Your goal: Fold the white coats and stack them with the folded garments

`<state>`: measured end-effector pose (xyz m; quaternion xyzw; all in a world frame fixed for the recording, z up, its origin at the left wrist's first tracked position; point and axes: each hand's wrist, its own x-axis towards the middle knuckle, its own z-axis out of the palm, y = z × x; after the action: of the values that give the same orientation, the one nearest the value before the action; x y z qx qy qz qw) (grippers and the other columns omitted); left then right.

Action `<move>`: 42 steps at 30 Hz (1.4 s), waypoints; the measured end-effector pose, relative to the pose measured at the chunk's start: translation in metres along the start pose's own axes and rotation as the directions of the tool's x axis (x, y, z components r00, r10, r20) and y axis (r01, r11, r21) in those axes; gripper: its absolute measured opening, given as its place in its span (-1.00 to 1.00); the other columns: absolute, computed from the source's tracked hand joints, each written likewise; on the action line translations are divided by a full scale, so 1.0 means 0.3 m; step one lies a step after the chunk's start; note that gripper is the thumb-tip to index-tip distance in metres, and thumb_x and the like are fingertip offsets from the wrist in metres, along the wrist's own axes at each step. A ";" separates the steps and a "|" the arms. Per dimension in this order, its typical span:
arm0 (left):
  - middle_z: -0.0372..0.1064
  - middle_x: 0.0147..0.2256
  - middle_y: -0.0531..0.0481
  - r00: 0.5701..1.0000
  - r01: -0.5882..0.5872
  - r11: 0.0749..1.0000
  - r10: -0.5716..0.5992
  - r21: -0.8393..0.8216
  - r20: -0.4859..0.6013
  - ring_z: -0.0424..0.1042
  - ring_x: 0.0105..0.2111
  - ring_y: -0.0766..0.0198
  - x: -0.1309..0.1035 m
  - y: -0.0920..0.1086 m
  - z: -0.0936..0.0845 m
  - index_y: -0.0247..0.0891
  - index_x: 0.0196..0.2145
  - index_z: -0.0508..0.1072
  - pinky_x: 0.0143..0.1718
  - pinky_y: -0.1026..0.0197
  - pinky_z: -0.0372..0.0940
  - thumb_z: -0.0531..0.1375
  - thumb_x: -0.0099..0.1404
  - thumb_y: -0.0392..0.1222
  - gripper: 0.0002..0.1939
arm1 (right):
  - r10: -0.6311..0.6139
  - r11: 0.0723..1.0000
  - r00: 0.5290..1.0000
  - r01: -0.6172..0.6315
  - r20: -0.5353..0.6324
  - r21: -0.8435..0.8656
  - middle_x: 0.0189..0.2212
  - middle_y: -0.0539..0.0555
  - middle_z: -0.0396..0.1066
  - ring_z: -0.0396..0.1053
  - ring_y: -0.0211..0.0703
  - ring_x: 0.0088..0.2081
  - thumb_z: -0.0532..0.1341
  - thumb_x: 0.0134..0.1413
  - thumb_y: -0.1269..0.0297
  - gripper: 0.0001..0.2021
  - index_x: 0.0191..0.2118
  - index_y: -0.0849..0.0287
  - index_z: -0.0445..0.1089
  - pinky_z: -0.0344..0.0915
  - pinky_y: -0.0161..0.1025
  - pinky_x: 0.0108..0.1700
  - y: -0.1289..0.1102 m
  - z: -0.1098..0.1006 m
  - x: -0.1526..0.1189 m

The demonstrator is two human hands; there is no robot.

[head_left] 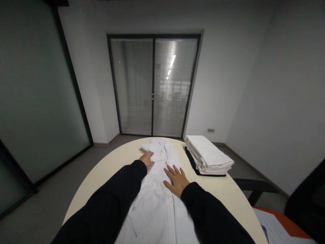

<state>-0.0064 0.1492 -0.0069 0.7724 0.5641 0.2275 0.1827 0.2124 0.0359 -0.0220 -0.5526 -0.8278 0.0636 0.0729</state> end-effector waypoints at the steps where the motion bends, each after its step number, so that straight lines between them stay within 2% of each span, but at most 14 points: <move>1: 0.27 0.12 -0.26 1.000 -0.008 1.000 0.008 -0.009 0.019 0.27 0.12 0.02 -0.004 0.004 0.009 -0.38 0.10 0.31 0.16 0.16 0.11 0.30 0.03 -0.32 -0.37 | -0.002 1.000 1.000 0.002 -0.001 0.001 0.36 0.05 -0.17 -0.30 0.19 0.34 -0.03 0.15 -0.12 -0.33 0.33 0.02 -0.02 -0.39 0.20 0.27 0.001 0.002 0.000; 6: 0.26 0.13 -0.21 0.994 -0.007 0.995 0.018 -0.098 0.110 0.28 0.11 0.05 -0.034 -0.003 0.008 -0.33 0.12 0.29 0.11 0.16 0.18 0.24 0.10 -0.28 -0.41 | -0.001 1.000 1.000 0.001 0.011 0.011 0.36 0.07 -0.18 -0.30 0.19 0.34 -0.02 0.15 -0.13 -0.32 0.33 0.02 -0.03 -0.39 0.22 0.26 0.010 0.006 0.004; 9: 0.27 0.13 -0.21 0.985 0.044 0.985 -0.015 -0.164 0.175 0.47 -0.15 0.18 -0.058 -0.028 -0.021 -0.30 0.15 0.25 -0.22 0.22 0.39 0.08 0.19 -0.37 -0.46 | -0.005 1.000 1.000 0.005 0.015 0.008 0.35 0.09 -0.17 -0.27 0.19 0.34 0.00 0.15 -0.11 -0.35 0.31 0.01 0.01 -0.34 0.21 0.26 0.003 -0.014 0.005; 13: 0.25 0.14 -0.16 0.965 0.064 0.965 0.004 -0.253 0.263 0.50 -0.30 0.29 -0.095 -0.071 -0.051 -0.27 0.14 0.26 -0.46 0.32 0.36 0.03 0.15 -0.45 -0.43 | 0.004 1.000 1.000 -0.004 0.012 -0.009 0.33 0.16 -0.10 -0.13 0.20 0.30 0.04 0.14 -0.06 -0.40 0.25 0.04 0.13 -0.14 0.15 0.22 -0.051 -0.052 -0.016; 17: 0.42 -0.08 -0.07 0.970 -0.102 0.986 0.127 -0.128 0.206 0.45 -0.25 0.22 -0.127 -0.100 -0.054 -0.24 0.12 0.33 -0.20 0.24 0.35 0.21 0.07 -0.39 -0.39 | 0.086 0.995 0.990 -0.091 0.110 0.041 0.36 0.22 -0.25 -0.26 0.38 0.31 0.03 0.05 -0.27 -0.19 0.34 0.01 -0.09 -0.16 0.37 0.16 -0.126 -0.043 -0.057; 21: 0.28 0.06 -0.08 0.934 -0.321 0.947 0.318 -0.008 0.165 0.37 -0.10 0.18 -0.147 -0.095 -0.046 -0.12 0.07 0.41 -0.02 0.20 0.26 0.26 0.13 -0.27 -0.48 | 0.062 0.997 0.977 -0.072 0.204 0.042 0.37 0.22 -0.36 -0.43 0.42 0.33 -0.01 0.02 -0.33 -0.12 0.36 0.05 -0.15 -0.38 0.47 0.16 -0.157 -0.035 -0.080; 23: 0.24 0.08 -0.08 0.924 -0.357 0.933 0.345 0.050 0.162 0.33 -0.03 0.16 -0.152 -0.086 -0.043 -0.09 0.05 0.44 0.04 0.18 0.22 0.22 0.19 -0.24 -0.56 | 0.015 0.999 0.983 -0.023 0.182 0.042 0.36 0.26 -0.27 -0.35 0.41 0.32 0.04 0.05 -0.27 -0.17 0.34 0.09 -0.05 -0.31 0.43 0.18 -0.172 -0.060 -0.086; 26: 0.26 0.07 -0.06 0.923 -0.367 0.923 0.345 0.114 0.171 0.32 -0.01 0.16 -0.151 -0.076 -0.041 -0.06 0.07 0.41 0.05 0.18 0.21 0.19 0.23 -0.23 -0.57 | -0.193 0.979 0.978 0.187 0.074 0.084 0.23 0.26 0.12 0.08 0.22 0.21 0.15 0.12 0.01 -0.41 0.23 0.11 0.17 0.07 0.16 0.16 -0.236 -0.115 -0.105; 29: 0.32 0.04 -0.05 0.906 -0.405 0.902 0.376 0.147 0.193 0.33 -0.03 0.15 -0.142 -0.075 -0.042 -0.07 0.11 0.38 0.02 0.18 0.21 0.12 0.26 -0.28 -0.55 | -0.462 0.879 0.887 0.459 -0.004 0.127 0.06 0.10 0.33 0.31 -0.02 0.01 0.18 0.12 0.22 -0.57 0.13 0.02 0.25 0.29 -0.12 -0.01 -0.349 -0.136 -0.145; 32: 0.37 0.01 -0.04 0.897 -0.424 0.894 0.392 0.147 0.201 0.35 -0.06 0.15 -0.136 -0.077 -0.047 -0.09 0.10 0.39 0.01 0.18 0.21 0.09 0.27 -0.31 -0.55 | -0.631 0.772 0.773 0.634 -0.062 0.046 0.13 0.03 0.27 0.37 -0.10 -0.12 0.15 0.16 0.26 -0.54 0.18 -0.05 0.14 0.35 -0.18 -0.16 -0.456 -0.095 -0.183; 34: 0.38 0.00 -0.03 0.909 -0.393 0.910 0.362 0.133 0.208 0.38 -0.11 0.16 -0.136 -0.077 -0.050 -0.07 0.09 0.40 -0.01 0.19 0.22 0.12 0.26 -0.27 -0.57 | -0.659 0.749 0.743 0.662 -0.118 -0.019 0.18 0.02 0.21 0.38 -0.16 -0.19 0.03 0.27 0.27 -0.59 0.21 -0.06 0.07 0.35 -0.23 -0.27 -0.498 -0.050 -0.193; 36: 0.38 0.00 -0.02 0.917 -0.369 0.920 0.338 0.130 0.211 0.40 -0.17 0.18 -0.137 -0.078 -0.052 -0.05 0.09 0.39 -0.03 0.20 0.23 0.14 0.26 -0.22 -0.57 | -0.663 0.746 0.734 0.664 -0.147 -0.050 0.10 0.01 0.29 0.37 -0.17 -0.22 -0.01 0.31 0.27 -0.62 0.21 -0.05 0.06 0.32 -0.26 -0.34 -0.513 -0.010 -0.189; 40: 0.37 0.00 -0.02 0.903 -0.412 0.900 0.382 0.145 0.195 0.42 -0.26 0.23 -0.141 -0.085 -0.053 -0.03 0.10 0.38 -0.10 0.23 0.25 0.15 0.28 -0.16 -0.58 | -0.603 0.793 0.781 0.608 -0.164 -0.020 -0.16 0.00 0.39 0.36 -0.19 -0.26 0.04 0.29 0.29 -0.66 0.15 -0.04 0.14 0.28 -0.31 -0.36 -0.505 0.024 -0.168; 42: 0.38 -0.01 -0.01 0.896 -0.432 0.889 0.404 0.150 0.186 0.42 -0.28 0.25 -0.143 -0.087 -0.052 -0.04 0.09 0.39 -0.14 0.25 0.26 0.16 0.27 -0.16 -0.59 | -0.598 0.794 0.785 0.608 -0.158 0.013 -0.16 0.00 0.37 0.36 -0.20 -0.24 0.07 0.26 0.27 -0.78 0.00 -0.03 0.27 0.27 -0.32 -0.32 -0.498 0.022 -0.164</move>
<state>-0.0468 0.1164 -0.0144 0.9044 0.3879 0.1488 0.0974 0.0945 -0.0665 -0.0033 -0.2599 -0.9508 0.0224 0.1670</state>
